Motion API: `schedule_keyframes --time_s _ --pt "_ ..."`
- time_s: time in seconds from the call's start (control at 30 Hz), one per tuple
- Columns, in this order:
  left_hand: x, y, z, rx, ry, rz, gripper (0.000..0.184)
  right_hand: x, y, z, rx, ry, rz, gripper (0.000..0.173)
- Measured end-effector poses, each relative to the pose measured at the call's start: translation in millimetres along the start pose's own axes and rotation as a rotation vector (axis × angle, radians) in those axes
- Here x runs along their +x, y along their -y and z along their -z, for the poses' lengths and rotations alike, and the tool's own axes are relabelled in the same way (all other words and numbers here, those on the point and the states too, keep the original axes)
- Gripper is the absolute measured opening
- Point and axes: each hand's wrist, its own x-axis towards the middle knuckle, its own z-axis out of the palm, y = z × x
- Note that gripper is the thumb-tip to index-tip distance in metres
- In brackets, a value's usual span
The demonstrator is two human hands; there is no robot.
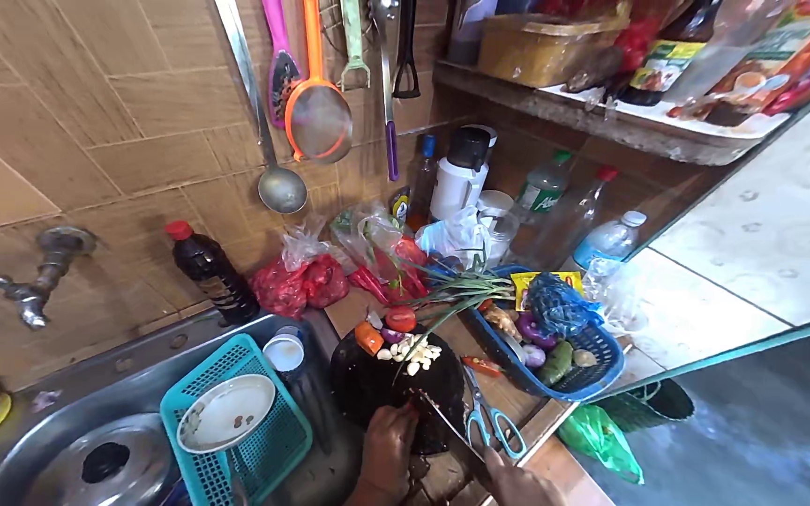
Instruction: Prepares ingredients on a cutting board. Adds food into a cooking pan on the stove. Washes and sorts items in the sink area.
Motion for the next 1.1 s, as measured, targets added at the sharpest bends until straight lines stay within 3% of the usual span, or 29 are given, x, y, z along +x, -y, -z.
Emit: schedule_keyframes --time_s 0.17,0.3,0.53,0.73,0.83,1.0,1.1 --pt "0.1 -2.2 2.9 0.002 0.041 0.026 0.017 16.7 28.3 13.0 -0.036 -0.02 -0.009 0.076" --pt "1.2 -5.0 3.0 -0.017 0.029 0.078 0.017 -3.1 6.6 15.8 -0.076 -0.023 -0.002 0.066" --pt "3.0 -14.4 12.1 -0.039 0.138 0.174 0.02 -18.3 8.6 16.6 -0.089 -0.031 0.037 0.05" --pt "0.8 -14.7 8.9 -0.007 0.097 0.145 0.016 9.5 26.2 20.0 -0.106 -0.012 0.048 0.07" --pt "-2.5 -10.6 5.9 -0.013 0.084 0.122 0.017 29.1 37.8 24.2 -0.1 -0.015 0.048 0.071" --pt "-4.8 -6.3 -2.2 -0.038 -0.012 0.124 0.016 12.5 -4.3 4.7 -0.041 -0.008 0.041 0.064" --pt "-2.7 -10.3 0.1 -0.139 0.013 0.22 0.014 -1.1 -22.4 14.1 -0.055 0.024 0.068 0.06"
